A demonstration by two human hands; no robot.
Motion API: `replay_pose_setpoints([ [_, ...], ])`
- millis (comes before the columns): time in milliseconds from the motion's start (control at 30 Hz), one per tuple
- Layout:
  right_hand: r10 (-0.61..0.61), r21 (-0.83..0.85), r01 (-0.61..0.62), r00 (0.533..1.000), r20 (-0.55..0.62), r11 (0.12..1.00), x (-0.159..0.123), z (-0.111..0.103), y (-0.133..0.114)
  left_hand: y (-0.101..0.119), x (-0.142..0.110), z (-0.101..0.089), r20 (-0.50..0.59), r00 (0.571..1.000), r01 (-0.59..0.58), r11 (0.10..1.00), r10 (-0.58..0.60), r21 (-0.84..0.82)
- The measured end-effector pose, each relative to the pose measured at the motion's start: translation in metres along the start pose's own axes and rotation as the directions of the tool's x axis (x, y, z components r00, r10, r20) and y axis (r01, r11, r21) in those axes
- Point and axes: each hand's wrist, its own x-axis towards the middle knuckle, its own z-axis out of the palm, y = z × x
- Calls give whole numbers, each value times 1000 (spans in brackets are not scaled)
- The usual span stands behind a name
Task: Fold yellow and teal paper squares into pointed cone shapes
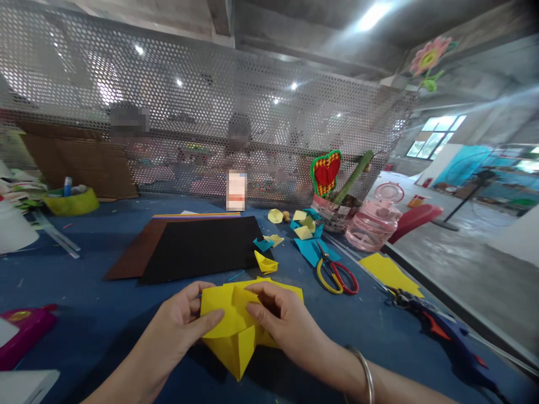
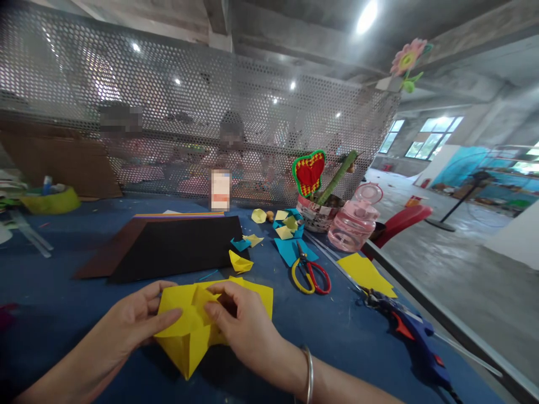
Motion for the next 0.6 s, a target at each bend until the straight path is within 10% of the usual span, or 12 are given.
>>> replay_pose_setpoints([
  [233, 49, -36, -50, 998, -24, 998, 6, -5, -3, -5, 6, -4, 34, 995, -99, 994, 98, 38],
  [600, 99, 75, -93, 992, -78, 993, 10, -12, 2, -1, 3, -2, 133, 988, 67, 993, -80, 101],
])
